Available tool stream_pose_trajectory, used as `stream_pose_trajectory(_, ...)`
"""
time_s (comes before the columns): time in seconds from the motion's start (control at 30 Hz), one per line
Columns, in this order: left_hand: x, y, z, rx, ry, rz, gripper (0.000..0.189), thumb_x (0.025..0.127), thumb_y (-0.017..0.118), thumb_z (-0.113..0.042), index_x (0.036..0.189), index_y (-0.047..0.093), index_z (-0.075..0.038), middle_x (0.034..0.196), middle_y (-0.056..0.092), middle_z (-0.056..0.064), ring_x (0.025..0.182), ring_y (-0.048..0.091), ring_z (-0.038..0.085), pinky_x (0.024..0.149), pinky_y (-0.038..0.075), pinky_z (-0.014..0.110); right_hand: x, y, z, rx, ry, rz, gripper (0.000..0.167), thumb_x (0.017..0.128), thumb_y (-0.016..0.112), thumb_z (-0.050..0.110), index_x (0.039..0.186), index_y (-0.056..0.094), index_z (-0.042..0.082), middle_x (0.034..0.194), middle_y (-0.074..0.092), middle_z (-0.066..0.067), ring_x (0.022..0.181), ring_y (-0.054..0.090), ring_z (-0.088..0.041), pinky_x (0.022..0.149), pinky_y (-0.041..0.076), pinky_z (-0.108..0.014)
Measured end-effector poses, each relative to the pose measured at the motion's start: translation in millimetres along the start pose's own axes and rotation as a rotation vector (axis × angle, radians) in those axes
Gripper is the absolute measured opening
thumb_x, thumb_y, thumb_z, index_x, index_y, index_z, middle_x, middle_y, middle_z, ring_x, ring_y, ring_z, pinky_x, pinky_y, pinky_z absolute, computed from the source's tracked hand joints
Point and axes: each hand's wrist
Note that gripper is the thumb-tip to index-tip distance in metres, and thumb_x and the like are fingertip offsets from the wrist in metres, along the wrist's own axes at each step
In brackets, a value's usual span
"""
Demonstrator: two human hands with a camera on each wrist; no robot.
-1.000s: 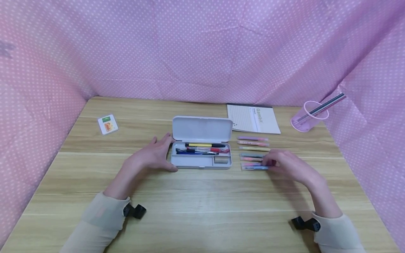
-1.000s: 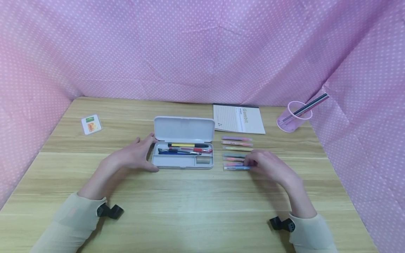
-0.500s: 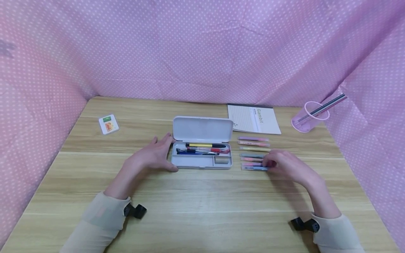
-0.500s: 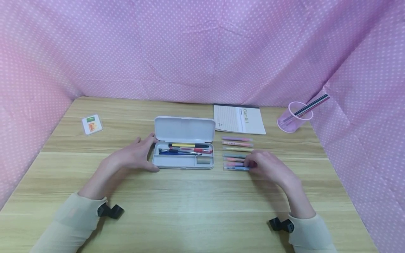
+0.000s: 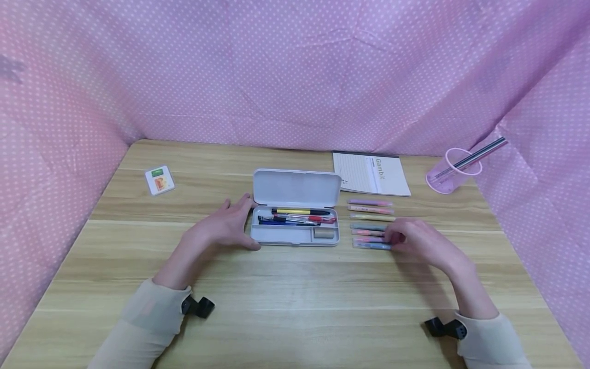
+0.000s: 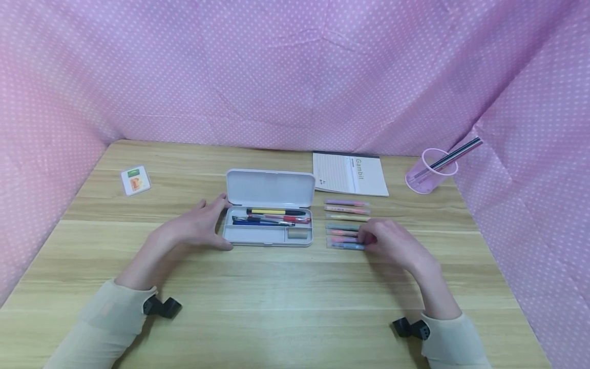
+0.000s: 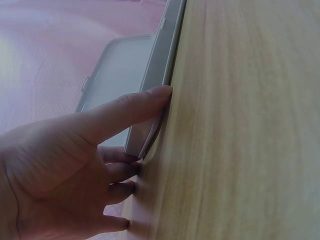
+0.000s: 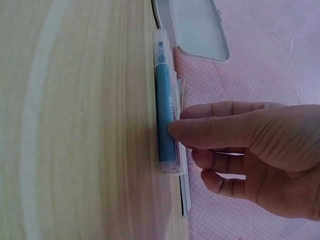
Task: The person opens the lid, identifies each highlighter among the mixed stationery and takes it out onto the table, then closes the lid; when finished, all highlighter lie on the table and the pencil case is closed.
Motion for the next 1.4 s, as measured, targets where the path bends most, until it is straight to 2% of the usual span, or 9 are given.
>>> stream_pose_trajectory(0.3,-0.5,0.3,0.0,-0.005,0.002,-0.001,0.1,0.075,0.086,-0.045,0.152,0.032,-0.011,0.173,0.008,0.024,0.161,0.007,0.041,0.131,0.001,0.065,-0.2,-2.8,0.2,-0.006,0.026,-0.003,0.021,0.083,0.082,0.003,0.09,0.074,0.021,0.082,0.068,0.011,0.075,0.06,-0.004,0.067,0.053,-0.022)
stream_pose_trajectory(0.5,0.5,0.8,0.5,0.006,-0.003,-0.001,0.101,0.075,0.086,-0.047,0.152,0.032,-0.011,0.172,0.008,0.025,0.16,0.008,0.045,0.13,0.002,0.066,9.0,1.8,4.2,0.02,0.026,-0.104,0.008,0.091,0.077,0.013,0.098,0.075,0.018,0.082,0.07,0.01,0.073,0.058,-0.001,0.066,0.053,-0.023)
stream_pose_trajectory(0.67,0.1,0.5,0.9,0.005,-0.009,0.0,0.102,0.075,0.087,-0.047,0.152,0.031,-0.012,0.172,0.007,0.025,0.16,0.008,0.044,0.13,0.001,0.065,28.4,3.4,9.3,0.148,-0.013,-0.242,0.021,0.095,0.073,0.013,0.115,0.074,0.012,0.097,0.075,0.004,0.085,0.066,-0.006,0.077,0.057,-0.026)
stream_pose_trajectory(0.8,0.1,0.3,0.7,0.003,-0.004,-0.001,0.101,0.074,0.087,-0.046,0.152,0.032,-0.011,0.172,0.008,0.025,0.161,0.008,0.043,0.13,0.001,0.065,47.9,1.7,17.9,0.285,-0.032,-0.293,0.036,0.098,0.07,0.015,0.133,0.065,0.011,0.113,0.074,-0.005,0.098,0.069,-0.016,0.086,0.06,-0.031)
stream_pose_trajectory(0.87,0.4,0.3,0.7,0.004,-0.001,-0.001,0.102,0.074,0.087,-0.046,0.152,0.032,-0.011,0.172,0.009,0.025,0.161,0.008,0.042,0.13,0.001,0.065,57.8,1.2,23.2,0.352,-0.041,-0.307,0.045,0.098,0.069,0.016,0.141,0.059,0.011,0.126,0.07,-0.011,0.107,0.07,-0.023,0.092,0.061,-0.04)
stream_pose_trajectory(0.97,0.3,0.4,0.6,0.006,-0.005,-0.001,0.103,0.075,0.087,-0.046,0.153,0.031,-0.011,0.172,0.009,0.025,0.161,0.008,0.043,0.131,0.001,0.065,71.7,1.2,30.8,0.442,-0.049,-0.313,0.055,0.1,0.067,0.016,0.151,0.049,0.015,0.144,0.059,-0.014,0.124,0.065,-0.032,0.1,0.059,-0.051)
stream_pose_trajectory(1.13,0.7,1.2,0.4,0.012,-0.022,0.002,0.102,0.076,0.086,-0.047,0.153,0.03,-0.01,0.172,0.007,0.025,0.159,0.008,0.049,0.13,0.004,0.067,92.2,1.3,43.3,0.548,-0.041,-0.266,0.06,0.104,0.06,0.018,0.16,0.036,0.021,0.161,0.042,-0.01,0.14,0.054,-0.037,0.106,0.057,-0.053)
stream_pose_trajectory(1.27,0.7,1.3,-0.2,0.01,-0.021,0.002,0.102,0.076,0.086,-0.046,0.154,0.03,-0.011,0.172,0.007,0.025,0.159,0.008,0.048,0.13,0.004,0.067,103.4,2.9,51.6,0.548,-0.017,-0.237,0.059,0.106,0.056,0.023,0.161,0.033,0.021,0.165,0.039,-0.011,0.143,0.051,-0.038,0.108,0.054,-0.054)
stream_pose_trajectory(1.4,0.0,0.4,-0.8,0.008,-0.021,0.002,0.102,0.076,0.086,-0.045,0.154,0.03,-0.01,0.172,0.008,0.025,0.159,0.008,0.048,0.13,0.003,0.067,108.4,5.6,56.8,0.529,-0.01,-0.219,0.058,0.107,0.054,0.022,0.161,0.033,0.017,0.16,0.042,-0.016,0.139,0.053,-0.039,0.107,0.055,-0.055)
Point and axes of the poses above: each hand's wrist, its own x-axis towards the middle knuckle, its own y-axis out of the palm, z = x × y
